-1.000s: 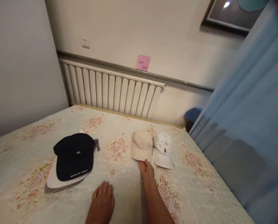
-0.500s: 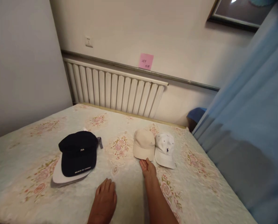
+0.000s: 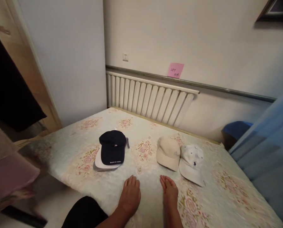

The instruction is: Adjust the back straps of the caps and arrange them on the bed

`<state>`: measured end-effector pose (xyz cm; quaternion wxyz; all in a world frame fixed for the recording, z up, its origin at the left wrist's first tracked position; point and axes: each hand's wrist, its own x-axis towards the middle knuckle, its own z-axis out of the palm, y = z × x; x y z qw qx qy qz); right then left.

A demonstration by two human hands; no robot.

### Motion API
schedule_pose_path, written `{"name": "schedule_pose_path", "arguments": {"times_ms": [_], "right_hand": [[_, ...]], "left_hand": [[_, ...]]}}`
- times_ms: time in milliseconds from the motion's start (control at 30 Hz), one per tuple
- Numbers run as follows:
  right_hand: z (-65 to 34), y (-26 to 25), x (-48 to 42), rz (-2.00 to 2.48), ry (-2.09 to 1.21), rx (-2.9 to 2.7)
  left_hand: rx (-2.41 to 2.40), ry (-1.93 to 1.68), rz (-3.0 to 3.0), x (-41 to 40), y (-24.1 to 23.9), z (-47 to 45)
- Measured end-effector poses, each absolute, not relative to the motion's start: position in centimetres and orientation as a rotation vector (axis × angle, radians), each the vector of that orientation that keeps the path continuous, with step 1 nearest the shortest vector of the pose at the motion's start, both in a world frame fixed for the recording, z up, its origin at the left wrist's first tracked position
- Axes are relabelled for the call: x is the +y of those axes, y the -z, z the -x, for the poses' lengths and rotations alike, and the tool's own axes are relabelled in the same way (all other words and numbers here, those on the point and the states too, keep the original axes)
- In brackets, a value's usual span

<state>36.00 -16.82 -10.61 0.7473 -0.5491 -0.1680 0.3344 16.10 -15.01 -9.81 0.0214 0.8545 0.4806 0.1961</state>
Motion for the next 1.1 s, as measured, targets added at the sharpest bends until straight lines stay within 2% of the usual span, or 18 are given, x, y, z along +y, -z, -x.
{"name": "schedule_pose_path", "arguments": {"times_ms": [400,600,867,1100], "right_hand": [[-32.1,10.0,-24.0,1.565,-0.582,-0.562],[-32.1,11.1,-27.2,1.644,-0.517,-0.670],[-32.1,11.5,-28.1,1.680,-0.529,-0.683],[-32.1,11.9,-27.8,1.688,-0.488,-0.682]], "left_hand": [[1.425,-0.693,-2.548,-15.5,9.0,-15.4],[1.252,-0.860,-1.925,-14.4,8.0,-14.6],[1.297,-1.037,-1.235,-10.7,5.4,-11.8],[1.209,-1.131,-1.025,-9.6,3.2,-9.2]]}}
